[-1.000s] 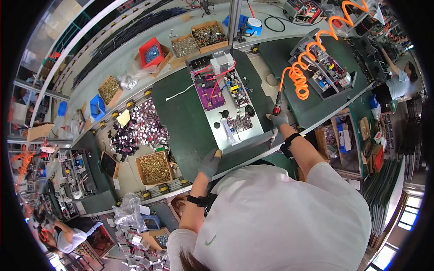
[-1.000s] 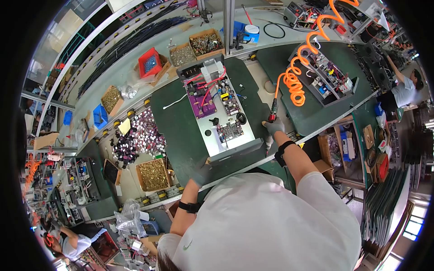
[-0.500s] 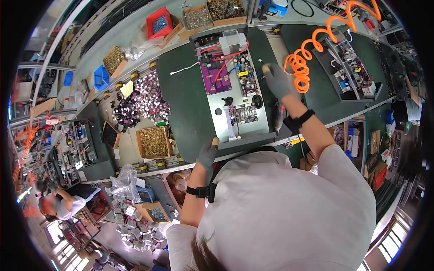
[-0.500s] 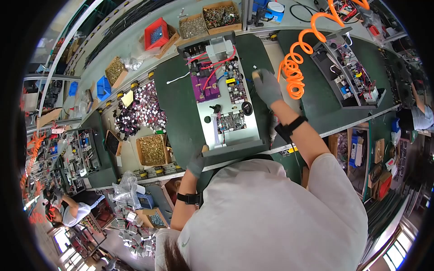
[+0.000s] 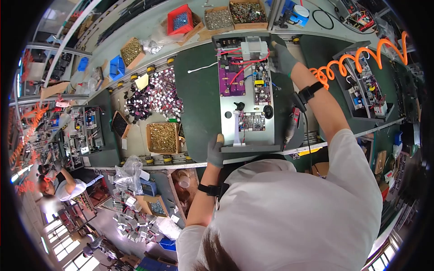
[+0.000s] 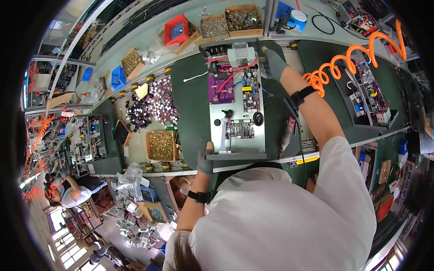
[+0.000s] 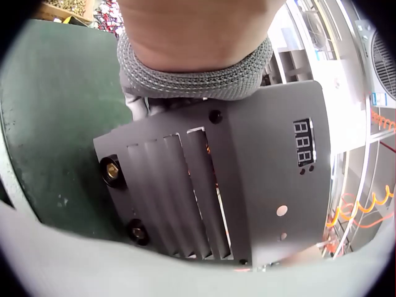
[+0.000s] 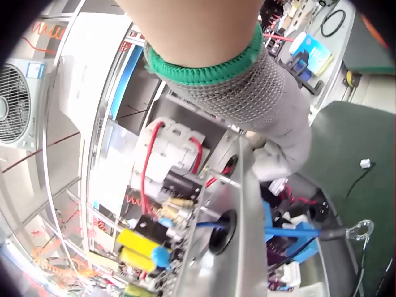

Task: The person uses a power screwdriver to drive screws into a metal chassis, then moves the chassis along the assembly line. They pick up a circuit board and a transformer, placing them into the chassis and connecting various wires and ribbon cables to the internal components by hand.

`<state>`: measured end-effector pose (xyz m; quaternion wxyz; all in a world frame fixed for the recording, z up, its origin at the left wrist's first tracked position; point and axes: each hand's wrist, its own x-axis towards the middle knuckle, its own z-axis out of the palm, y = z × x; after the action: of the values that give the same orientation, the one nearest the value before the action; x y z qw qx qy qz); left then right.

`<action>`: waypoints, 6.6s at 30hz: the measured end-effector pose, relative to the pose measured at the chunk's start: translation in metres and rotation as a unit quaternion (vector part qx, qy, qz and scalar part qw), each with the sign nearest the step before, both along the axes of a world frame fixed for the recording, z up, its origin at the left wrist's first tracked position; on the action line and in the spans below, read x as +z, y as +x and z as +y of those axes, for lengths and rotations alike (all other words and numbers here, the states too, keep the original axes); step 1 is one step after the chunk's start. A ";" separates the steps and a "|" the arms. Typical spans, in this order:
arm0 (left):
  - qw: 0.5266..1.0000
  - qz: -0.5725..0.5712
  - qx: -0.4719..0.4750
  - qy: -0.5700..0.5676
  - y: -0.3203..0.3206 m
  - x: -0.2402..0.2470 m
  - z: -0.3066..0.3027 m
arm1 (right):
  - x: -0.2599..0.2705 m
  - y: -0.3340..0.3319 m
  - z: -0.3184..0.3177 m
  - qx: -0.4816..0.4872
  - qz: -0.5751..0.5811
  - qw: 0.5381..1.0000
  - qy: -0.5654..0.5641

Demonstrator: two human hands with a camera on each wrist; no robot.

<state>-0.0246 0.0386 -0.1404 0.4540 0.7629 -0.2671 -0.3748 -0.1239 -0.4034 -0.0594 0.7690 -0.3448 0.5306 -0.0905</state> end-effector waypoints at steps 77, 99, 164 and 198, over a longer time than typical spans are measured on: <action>0.823 -0.241 -0.012 0.515 0.357 -0.018 0.003 | 0.145 0.025 0.331 0.455 0.176 0.594 -0.640; 0.927 -0.075 0.360 -0.071 0.291 0.035 0.065 | 0.149 0.021 0.346 0.449 0.211 0.602 -0.626; 0.847 -0.407 -0.319 0.120 0.149 0.168 -0.180 | 0.033 0.112 0.116 0.254 0.101 0.889 -0.369; 0.856 -0.394 -0.303 0.141 0.142 0.162 -0.185 | 0.044 0.140 0.121 0.300 0.182 0.857 -0.377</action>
<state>0.1179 -0.1463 0.0214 0.0625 0.7840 -0.5857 -0.1960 0.0161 -0.2820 -0.0153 0.4598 -0.7610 0.4575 0.0157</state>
